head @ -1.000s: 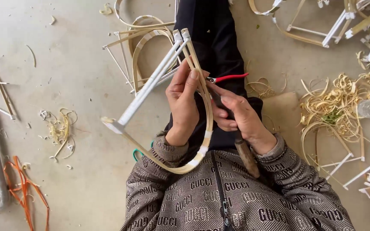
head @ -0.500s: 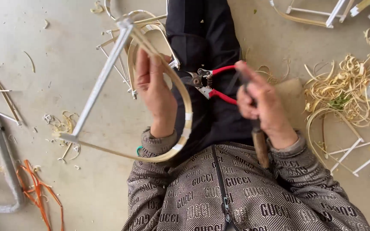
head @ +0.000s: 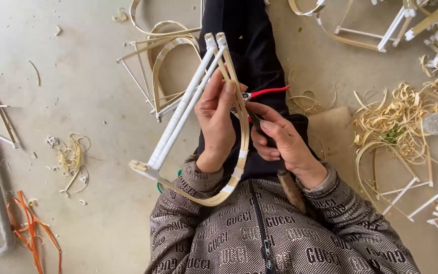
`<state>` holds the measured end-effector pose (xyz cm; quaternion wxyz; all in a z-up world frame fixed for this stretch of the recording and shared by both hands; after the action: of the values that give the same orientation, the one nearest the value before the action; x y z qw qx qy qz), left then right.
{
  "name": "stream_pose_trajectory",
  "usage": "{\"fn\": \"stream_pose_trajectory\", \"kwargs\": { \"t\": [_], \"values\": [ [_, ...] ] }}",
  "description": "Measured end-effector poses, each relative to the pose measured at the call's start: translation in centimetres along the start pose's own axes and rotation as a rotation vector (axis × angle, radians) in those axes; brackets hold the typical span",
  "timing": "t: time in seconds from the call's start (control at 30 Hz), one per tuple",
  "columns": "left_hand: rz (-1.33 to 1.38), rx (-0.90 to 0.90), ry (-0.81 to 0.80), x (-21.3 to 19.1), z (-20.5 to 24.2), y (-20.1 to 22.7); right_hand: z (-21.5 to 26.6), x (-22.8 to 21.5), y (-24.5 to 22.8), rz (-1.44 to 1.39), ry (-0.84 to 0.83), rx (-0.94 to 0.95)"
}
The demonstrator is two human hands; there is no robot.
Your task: Assembling and trimming bamboo chair components using hand tools while sitting on the floor.
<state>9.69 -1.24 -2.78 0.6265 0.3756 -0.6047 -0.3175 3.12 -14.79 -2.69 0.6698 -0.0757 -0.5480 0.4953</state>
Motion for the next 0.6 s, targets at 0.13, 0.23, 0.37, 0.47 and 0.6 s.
{"fn": "stream_pose_trajectory", "kwargs": {
  "t": [0.13,0.23,0.37,0.47,0.6],
  "values": [
    [-0.038,-0.035,0.012,-0.3,0.3,0.1,0.1,-0.4,0.6,-0.019,0.030,-0.009],
    [-0.026,-0.033,0.021,-0.9,0.1,-0.3,-0.1,-0.2,0.9,0.155,0.101,-0.140],
    [-0.054,-0.036,0.009,-2.4,0.5,-1.0,-1.0,-2.1,1.0,0.419,0.263,-0.367],
    [-0.463,0.325,0.032,-4.2,0.1,0.9,-0.8,-4.8,0.3,0.455,0.370,-0.492],
    [-0.462,0.406,0.201,-5.5,-2.3,3.8,1.1,-7.7,-2.0,0.329,0.399,-0.648]
  ]
}}
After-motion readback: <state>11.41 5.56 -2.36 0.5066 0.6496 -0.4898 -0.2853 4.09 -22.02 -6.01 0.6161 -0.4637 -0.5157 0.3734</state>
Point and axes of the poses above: each hand's wrist, its own z-axis away from the middle knuckle, its own x-axis out of the palm, y = z × x, the point moved 6 cm from there along -z, towards the middle knuckle, and after that the axes turned 2 degrees about x, right-handed, at the moved point
